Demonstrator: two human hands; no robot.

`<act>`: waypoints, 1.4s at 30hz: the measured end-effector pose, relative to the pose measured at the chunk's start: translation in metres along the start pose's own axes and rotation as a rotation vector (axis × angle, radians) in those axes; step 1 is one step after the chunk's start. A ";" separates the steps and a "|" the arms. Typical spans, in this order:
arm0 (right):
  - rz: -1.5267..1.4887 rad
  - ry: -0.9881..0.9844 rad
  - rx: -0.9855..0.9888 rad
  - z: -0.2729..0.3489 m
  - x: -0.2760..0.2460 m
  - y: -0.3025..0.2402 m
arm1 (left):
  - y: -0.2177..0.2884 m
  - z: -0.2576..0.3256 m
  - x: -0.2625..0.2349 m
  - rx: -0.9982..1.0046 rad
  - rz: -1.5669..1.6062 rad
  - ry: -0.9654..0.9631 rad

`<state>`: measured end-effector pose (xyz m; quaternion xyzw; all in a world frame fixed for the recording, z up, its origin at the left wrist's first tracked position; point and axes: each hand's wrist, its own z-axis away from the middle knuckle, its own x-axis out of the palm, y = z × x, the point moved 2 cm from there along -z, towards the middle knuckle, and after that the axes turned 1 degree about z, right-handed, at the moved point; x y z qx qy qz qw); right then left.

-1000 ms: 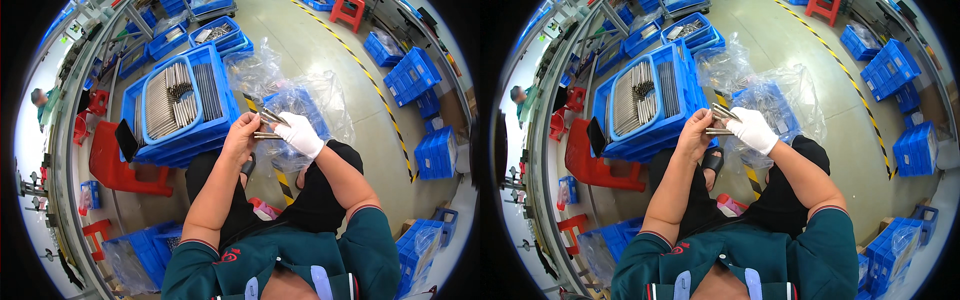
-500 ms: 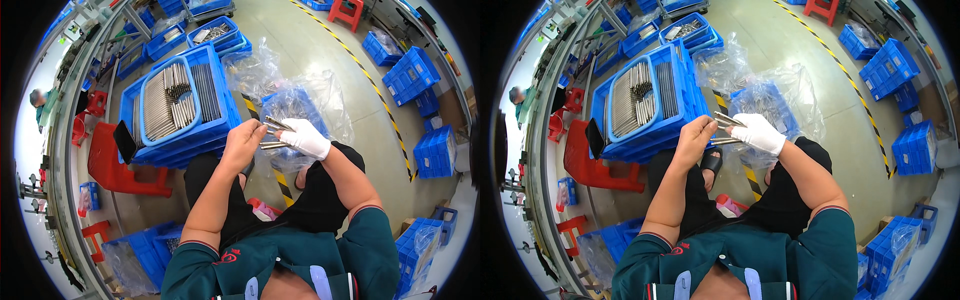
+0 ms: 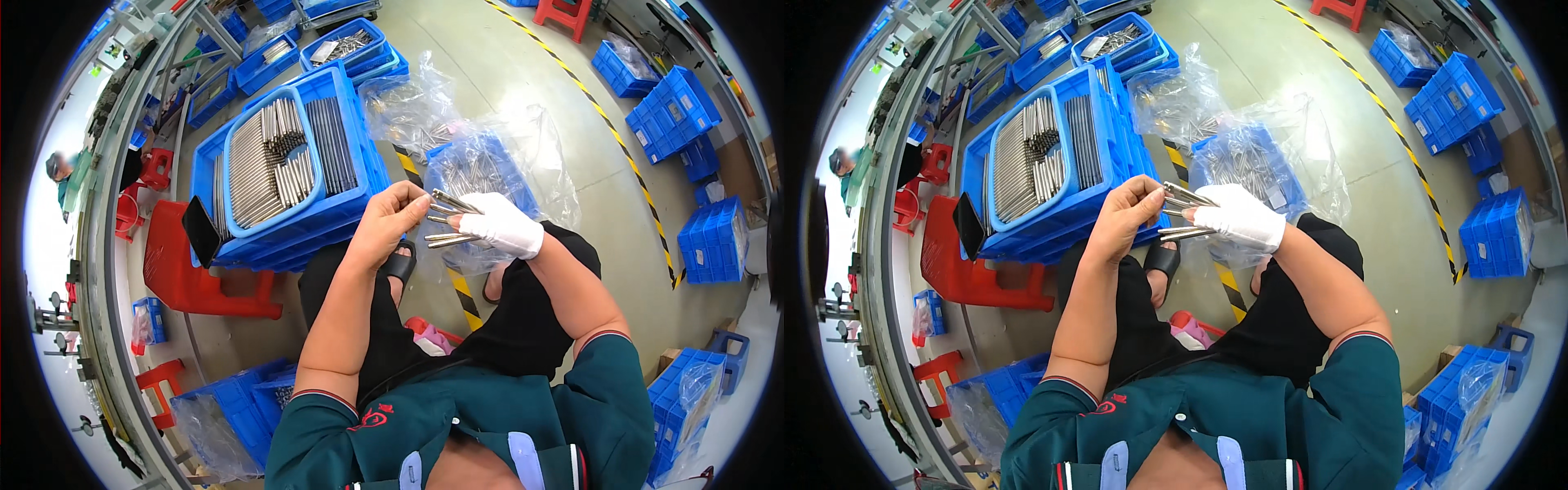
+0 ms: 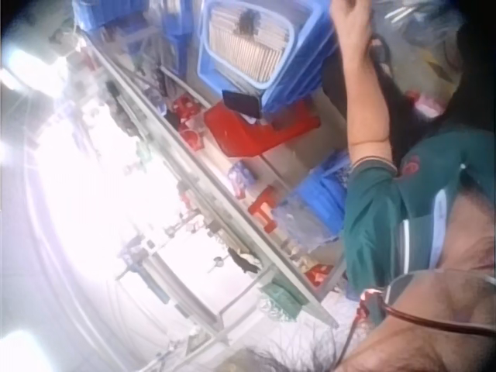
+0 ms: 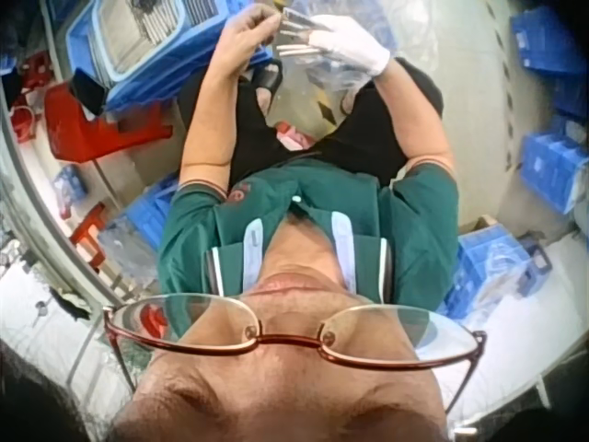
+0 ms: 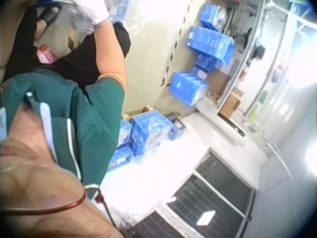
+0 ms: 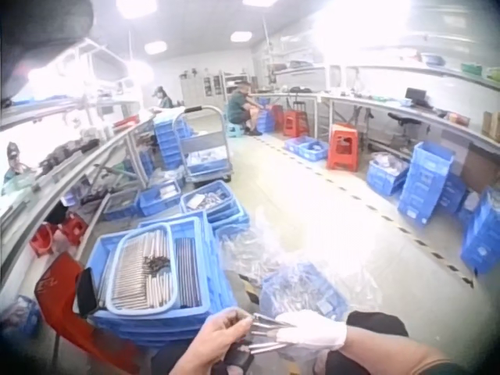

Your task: The person sits on the floor and repeatedly picks up bundles of metal rods from a plastic bag, inspects them, and places them into a blue crate. The process involves handling the rods with gloved hands and organizing them into the container.

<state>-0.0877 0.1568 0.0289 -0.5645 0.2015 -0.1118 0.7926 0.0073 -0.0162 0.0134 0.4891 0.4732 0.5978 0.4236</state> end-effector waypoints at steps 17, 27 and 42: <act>-0.098 0.022 -0.034 -0.007 0.002 0.006 | -0.001 -0.002 -0.004 -0.125 0.302 -0.006; -0.021 -0.020 -0.085 -0.004 0.002 0.000 | -0.020 -0.006 -0.006 -0.222 0.662 -0.180; -0.056 0.003 -0.038 -0.013 0.002 0.012 | -0.001 -0.005 -0.009 -0.128 0.059 -0.030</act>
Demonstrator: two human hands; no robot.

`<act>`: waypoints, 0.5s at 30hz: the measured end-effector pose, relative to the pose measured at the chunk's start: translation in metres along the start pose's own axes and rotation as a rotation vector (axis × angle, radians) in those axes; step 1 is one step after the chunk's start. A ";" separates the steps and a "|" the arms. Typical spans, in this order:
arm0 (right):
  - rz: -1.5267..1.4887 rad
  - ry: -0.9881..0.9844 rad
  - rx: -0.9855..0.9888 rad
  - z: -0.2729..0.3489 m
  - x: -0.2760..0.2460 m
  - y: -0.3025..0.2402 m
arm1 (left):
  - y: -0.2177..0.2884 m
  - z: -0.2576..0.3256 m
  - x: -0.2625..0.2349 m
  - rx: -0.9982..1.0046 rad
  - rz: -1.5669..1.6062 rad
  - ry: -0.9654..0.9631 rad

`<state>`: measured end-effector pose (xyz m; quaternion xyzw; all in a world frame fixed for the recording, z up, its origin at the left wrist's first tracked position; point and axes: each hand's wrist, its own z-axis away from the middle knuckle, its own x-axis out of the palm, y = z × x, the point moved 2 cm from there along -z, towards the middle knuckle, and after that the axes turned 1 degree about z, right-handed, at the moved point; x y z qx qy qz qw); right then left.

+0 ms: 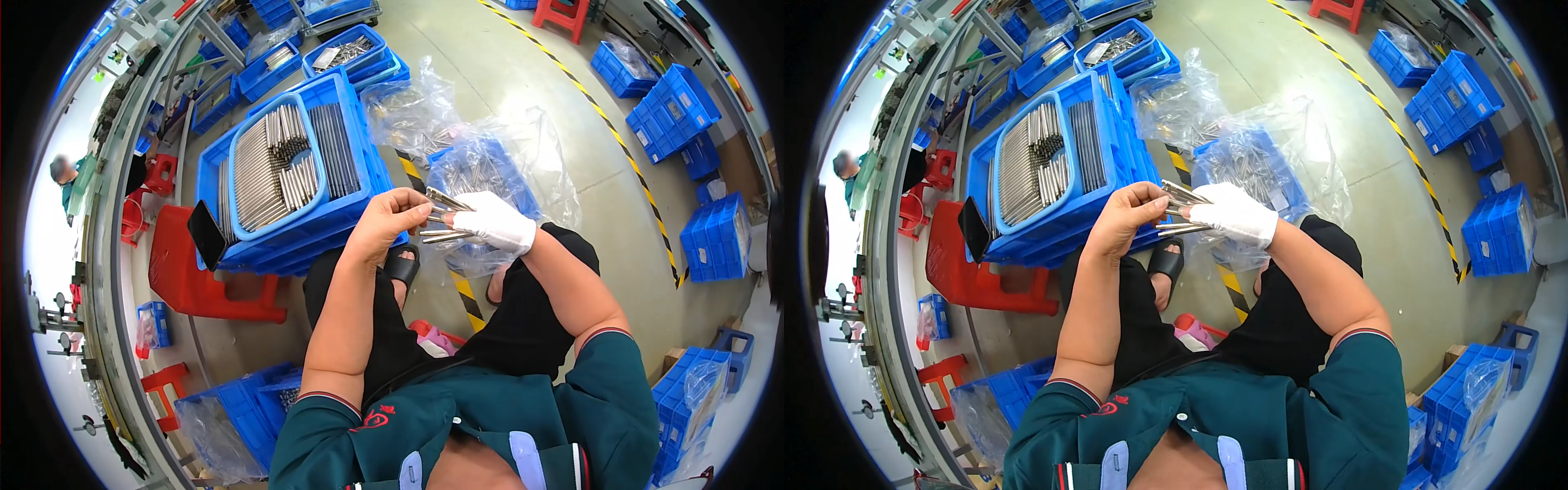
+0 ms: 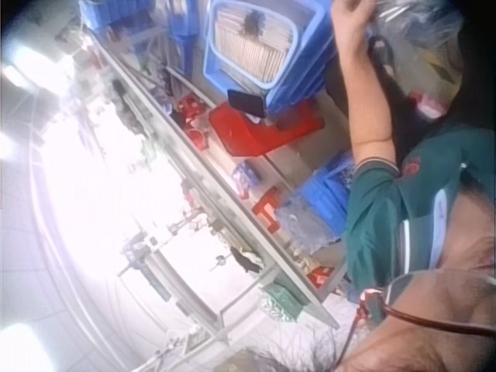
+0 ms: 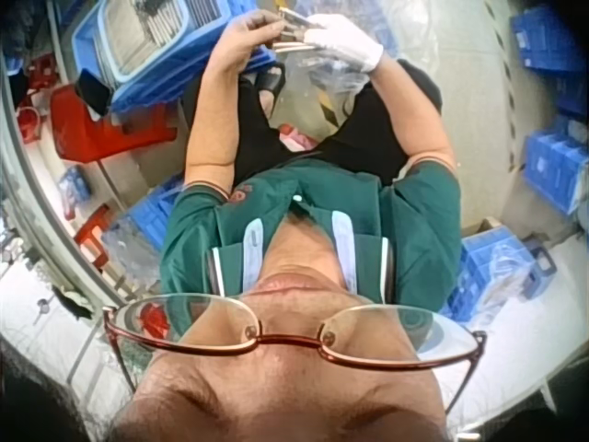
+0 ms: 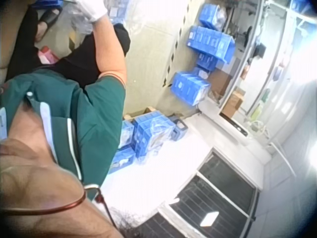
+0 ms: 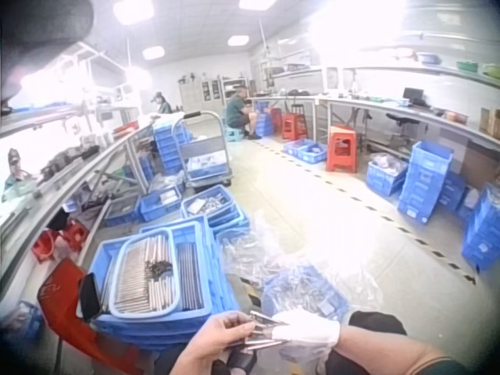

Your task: The person sits on the floor and repeatedly picks up bundles of metal rods from a plastic bag, inspects them, and places them into a blue crate. The process involves handling the rods with gloved hands and organizing them into the container.

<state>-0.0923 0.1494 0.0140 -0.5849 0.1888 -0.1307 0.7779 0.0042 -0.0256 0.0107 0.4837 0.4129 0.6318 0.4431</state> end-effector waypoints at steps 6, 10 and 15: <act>-0.081 -0.033 0.095 0.009 -0.001 -0.013 | 0.003 0.004 -0.010 0.125 -0.151 0.243; -0.027 0.005 0.087 0.009 -0.001 -0.010 | 0.005 0.006 -0.006 0.123 -0.041 0.176; 0.081 -0.017 0.093 0.005 0.001 -0.006 | 0.006 0.004 0.004 0.140 -0.028 0.116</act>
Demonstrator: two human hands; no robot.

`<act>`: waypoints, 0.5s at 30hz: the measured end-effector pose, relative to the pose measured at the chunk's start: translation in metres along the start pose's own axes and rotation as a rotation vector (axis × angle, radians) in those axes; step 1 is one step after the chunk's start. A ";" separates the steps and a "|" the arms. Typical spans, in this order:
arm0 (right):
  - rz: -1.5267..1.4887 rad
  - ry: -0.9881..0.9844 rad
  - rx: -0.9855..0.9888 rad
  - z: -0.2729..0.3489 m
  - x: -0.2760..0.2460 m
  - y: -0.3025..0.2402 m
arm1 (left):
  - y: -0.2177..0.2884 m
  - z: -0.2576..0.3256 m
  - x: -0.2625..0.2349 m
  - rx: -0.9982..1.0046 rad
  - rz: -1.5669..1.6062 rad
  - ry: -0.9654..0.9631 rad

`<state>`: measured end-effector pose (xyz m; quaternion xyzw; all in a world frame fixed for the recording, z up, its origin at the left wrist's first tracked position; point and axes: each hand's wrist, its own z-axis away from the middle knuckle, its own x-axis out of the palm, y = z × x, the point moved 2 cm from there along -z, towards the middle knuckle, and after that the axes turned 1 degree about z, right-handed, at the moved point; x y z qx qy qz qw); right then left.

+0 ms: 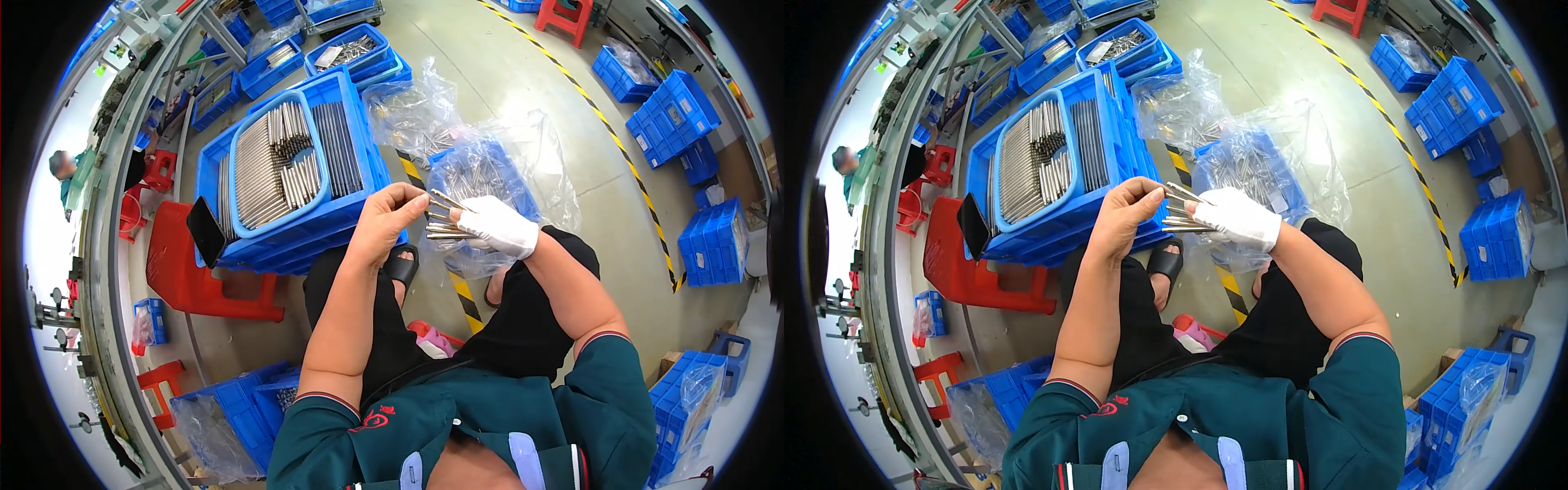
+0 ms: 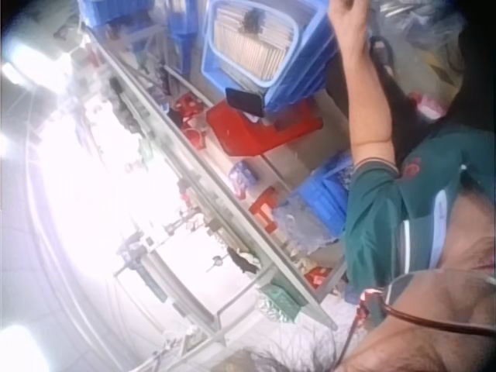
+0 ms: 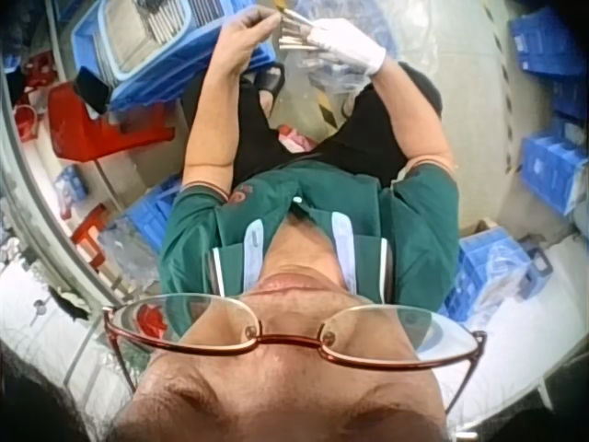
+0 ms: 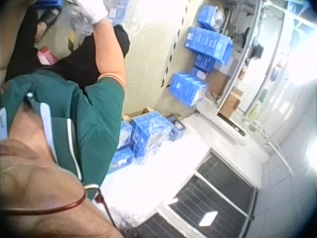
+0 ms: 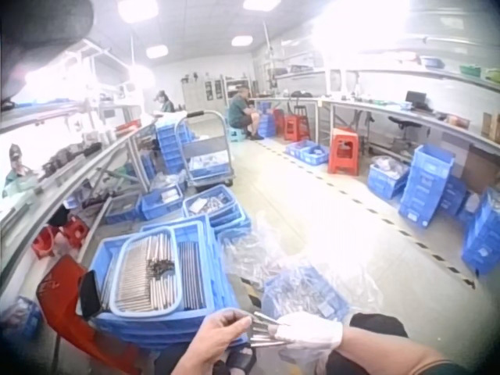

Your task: The person sits on the floor and repeatedly picks up bundles of metal rods from a plastic bag, inspects them, and places them into a blue crate. The process involves handling the rods with gloved hands and organizing them into the container.

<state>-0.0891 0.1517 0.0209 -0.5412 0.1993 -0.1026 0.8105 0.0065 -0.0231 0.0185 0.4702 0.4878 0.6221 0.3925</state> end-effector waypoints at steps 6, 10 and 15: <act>0.077 -0.018 0.004 -0.002 0.001 -0.002 | -0.002 0.002 -0.005 -0.041 -0.045 -0.060; 0.249 0.014 -0.066 -0.003 0.002 -0.002 | -0.002 0.002 -0.005 -0.030 -0.124 -0.064; 0.193 0.041 -0.103 -0.004 0.004 0.004 | -0.004 0.001 -0.003 -0.005 -0.085 -0.059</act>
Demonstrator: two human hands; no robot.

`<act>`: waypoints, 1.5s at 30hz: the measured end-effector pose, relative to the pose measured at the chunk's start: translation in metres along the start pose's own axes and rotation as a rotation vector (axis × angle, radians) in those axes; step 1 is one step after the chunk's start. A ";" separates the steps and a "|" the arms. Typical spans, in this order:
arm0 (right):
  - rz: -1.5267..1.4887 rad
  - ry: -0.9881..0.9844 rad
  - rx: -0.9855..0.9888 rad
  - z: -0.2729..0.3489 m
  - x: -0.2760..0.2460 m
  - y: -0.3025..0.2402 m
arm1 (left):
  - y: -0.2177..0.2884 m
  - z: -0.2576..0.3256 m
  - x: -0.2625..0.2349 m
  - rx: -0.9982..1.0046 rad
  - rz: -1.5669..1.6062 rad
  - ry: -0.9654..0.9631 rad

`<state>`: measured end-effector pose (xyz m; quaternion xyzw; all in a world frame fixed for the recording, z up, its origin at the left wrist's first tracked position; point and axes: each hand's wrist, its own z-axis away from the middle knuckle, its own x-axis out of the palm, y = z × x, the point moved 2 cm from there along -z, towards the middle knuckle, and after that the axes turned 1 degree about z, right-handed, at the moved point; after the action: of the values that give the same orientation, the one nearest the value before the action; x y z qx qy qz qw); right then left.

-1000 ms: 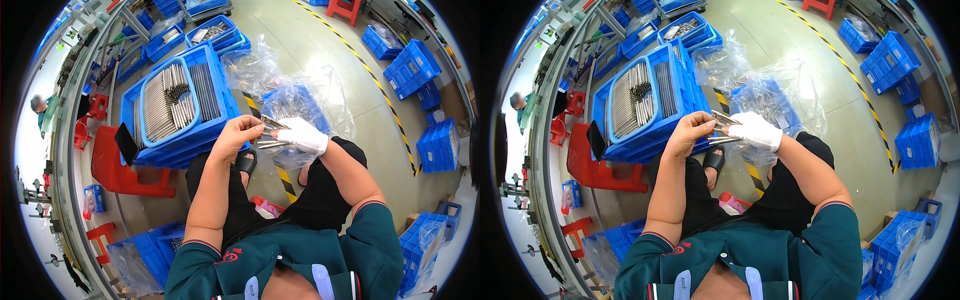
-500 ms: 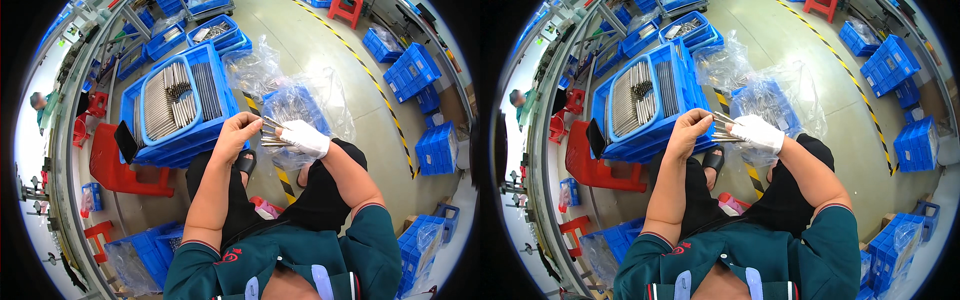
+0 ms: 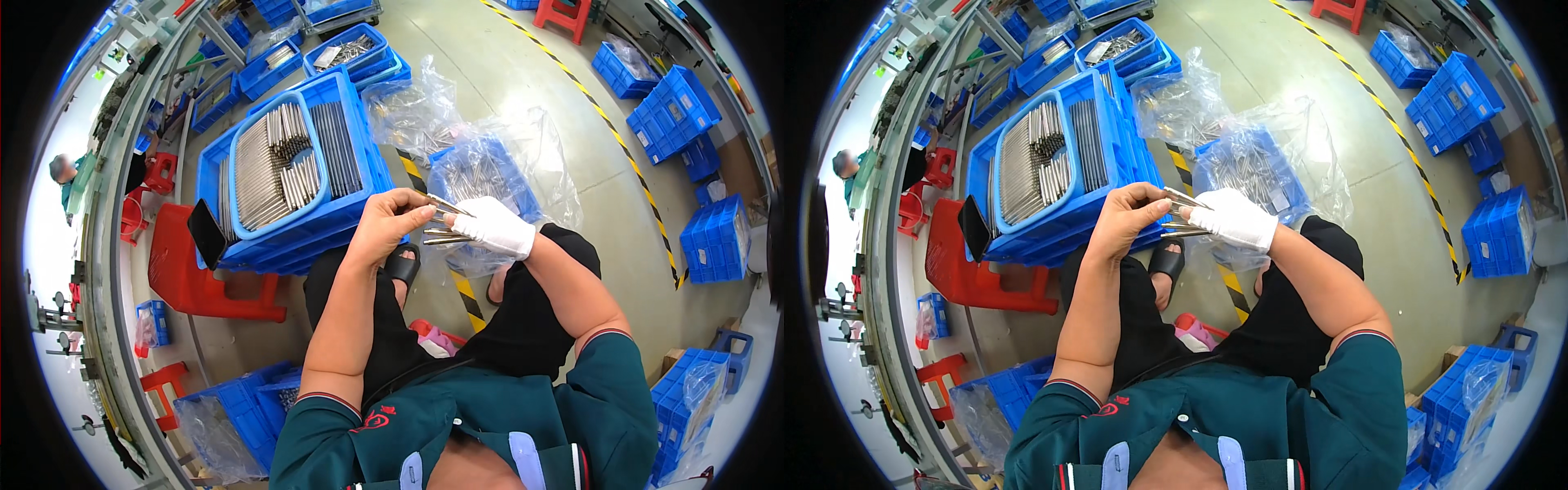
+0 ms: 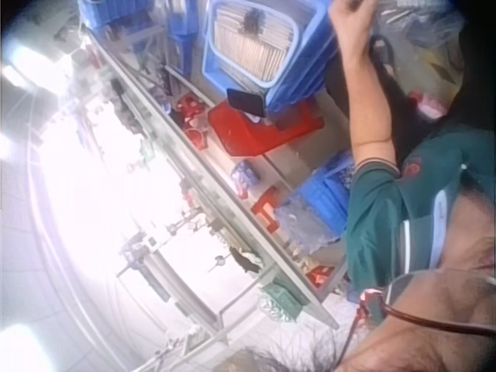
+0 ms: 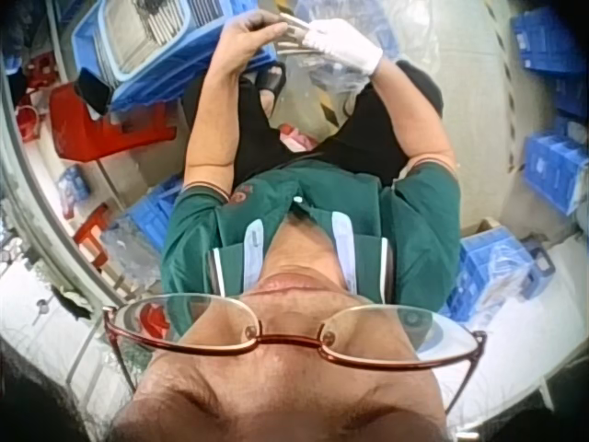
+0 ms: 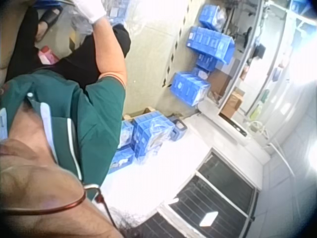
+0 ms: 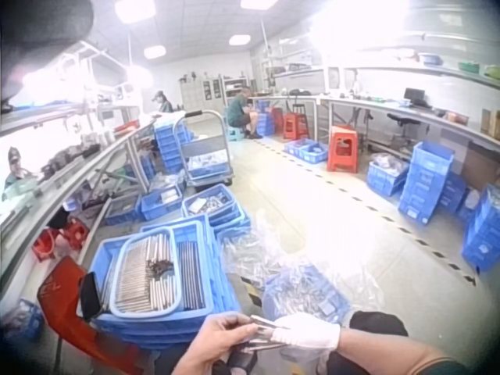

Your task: The person sits on the floor and repeatedly picks up bundles of metal rods from a plastic bag, inspects them, and places them into a blue crate. The process involves handling the rods with gloved hands and organizing them into the container.

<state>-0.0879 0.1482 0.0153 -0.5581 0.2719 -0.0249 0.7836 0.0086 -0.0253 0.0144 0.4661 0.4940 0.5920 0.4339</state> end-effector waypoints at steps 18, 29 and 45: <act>-0.024 -0.096 0.019 0.002 0.000 -0.004 | 0.007 0.002 -0.002 -0.040 0.045 0.006; -0.028 -0.092 0.063 -0.001 -0.003 -0.009 | -0.010 0.000 0.006 0.089 -0.060 0.189; -0.845 -0.296 -0.010 -0.023 0.007 -0.037 | -0.022 0.000 -0.013 0.102 0.010 0.281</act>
<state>-0.0824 0.1122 0.0397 -0.6216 -0.0948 -0.2611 0.7324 0.0125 -0.0347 -0.0092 0.4028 0.5769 0.6277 0.3331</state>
